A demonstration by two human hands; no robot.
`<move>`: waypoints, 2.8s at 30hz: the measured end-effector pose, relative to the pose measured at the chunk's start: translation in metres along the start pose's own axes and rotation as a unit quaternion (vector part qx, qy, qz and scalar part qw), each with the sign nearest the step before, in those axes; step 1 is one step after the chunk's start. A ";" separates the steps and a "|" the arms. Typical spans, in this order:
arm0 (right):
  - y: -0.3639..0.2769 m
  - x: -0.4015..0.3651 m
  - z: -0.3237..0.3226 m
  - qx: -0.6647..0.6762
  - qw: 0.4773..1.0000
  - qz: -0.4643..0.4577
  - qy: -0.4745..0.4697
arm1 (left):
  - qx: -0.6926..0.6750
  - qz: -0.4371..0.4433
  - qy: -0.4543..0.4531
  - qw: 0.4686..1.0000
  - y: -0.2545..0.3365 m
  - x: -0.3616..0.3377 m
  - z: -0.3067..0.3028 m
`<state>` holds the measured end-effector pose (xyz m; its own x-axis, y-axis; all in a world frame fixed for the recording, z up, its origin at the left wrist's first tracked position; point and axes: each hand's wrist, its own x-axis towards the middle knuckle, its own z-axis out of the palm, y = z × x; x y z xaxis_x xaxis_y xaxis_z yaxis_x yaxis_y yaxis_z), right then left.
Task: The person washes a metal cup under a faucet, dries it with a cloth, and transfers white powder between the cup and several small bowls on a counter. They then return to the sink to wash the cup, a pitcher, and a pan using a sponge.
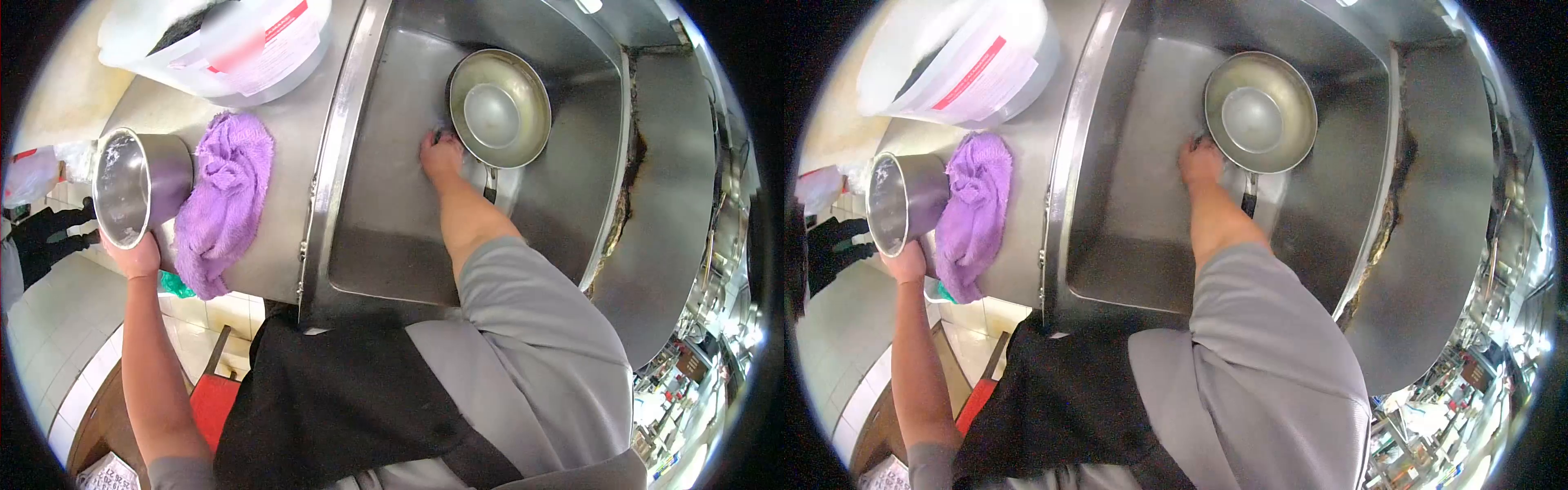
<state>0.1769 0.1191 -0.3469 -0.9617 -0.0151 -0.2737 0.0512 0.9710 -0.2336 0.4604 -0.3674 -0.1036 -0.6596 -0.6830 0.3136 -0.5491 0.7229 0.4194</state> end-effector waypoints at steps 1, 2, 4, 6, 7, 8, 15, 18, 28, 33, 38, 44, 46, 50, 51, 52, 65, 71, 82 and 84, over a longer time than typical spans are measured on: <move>-0.006 0.000 -0.006 0.012 0.999 0.032 -0.015 | 0.007 0.008 -0.003 1.000 -0.006 0.001 0.000; -0.016 -0.002 -0.016 0.024 0.997 0.065 -0.030 | 0.014 0.015 -0.005 1.000 -0.012 0.001 0.000; -0.020 0.003 -0.021 0.021 0.994 0.096 -0.053 | 0.005 0.004 -0.018 1.000 -0.022 0.000 0.001; -0.015 0.010 -0.010 -0.010 0.993 0.093 -0.072 | 0.028 0.002 -0.033 0.999 -0.025 0.000 -0.001; -0.012 0.012 -0.001 -0.010 0.995 0.087 -0.047 | 0.020 0.005 -0.028 0.999 -0.025 0.001 0.000; -0.009 0.011 0.006 -0.011 0.996 0.080 -0.024 | 0.013 0.007 -0.024 1.000 -0.022 0.001 0.000; -0.009 0.001 -0.010 -0.014 0.998 0.049 -0.048 | 0.057 -0.004 -0.037 0.998 -0.018 0.002 -0.001; -0.009 -0.004 -0.008 0.000 0.999 0.030 -0.016 | 0.016 -0.027 -0.040 0.999 -0.017 0.003 -0.001; 0.003 0.009 0.024 -0.002 0.999 0.022 0.047 | 0.034 -0.024 -0.040 0.998 -0.025 0.002 0.000; 0.009 0.011 0.041 0.002 0.991 -0.006 0.134 | -0.059 -0.003 -0.041 0.997 -0.020 0.001 0.001; 0.004 0.009 0.034 -0.025 0.994 0.006 0.108 | -0.019 0.002 -0.060 0.998 -0.028 0.002 -0.002; 0.006 0.008 0.035 -0.015 0.989 0.002 0.145 | 0.033 0.022 -0.045 0.998 -0.021 -0.002 -0.002; 0.004 0.007 0.031 0.000 0.991 0.002 0.133 | 0.030 0.021 -0.042 0.998 -0.021 -0.003 -0.003; 0.006 0.005 0.030 0.023 0.993 0.006 0.119 | 0.015 0.037 -0.046 0.998 -0.021 -0.002 -0.005; 0.006 0.005 0.030 0.031 0.992 0.007 0.125 | 0.005 0.042 -0.048 0.998 -0.022 -0.001 -0.005; 0.005 0.006 0.031 0.031 0.993 0.014 0.111 | 0.007 0.038 -0.049 0.998 -0.024 -0.001 -0.005; 0.001 0.010 0.025 0.045 0.996 0.060 0.039 | 0.051 0.000 -0.087 0.995 -0.028 0.001 -0.003; 0.010 0.033 0.025 -0.020 0.999 0.018 -0.018 | 0.082 0.022 -0.109 0.990 -0.042 0.000 -0.005; 0.003 -0.027 -0.023 0.077 0.987 -0.096 -0.104 | 0.130 0.049 0.000 0.990 0.004 0.006 -0.003; -0.014 -0.038 -0.056 0.146 0.970 -0.033 -0.192 | 0.151 0.052 0.012 0.987 0.028 0.008 -0.006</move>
<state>0.1976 0.1198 -0.2806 -0.7975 -0.2163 -0.5633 0.1220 0.8564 -0.5016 0.4428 -0.3529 -0.0840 -0.7096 -0.6035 0.3635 -0.6101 0.7845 0.1114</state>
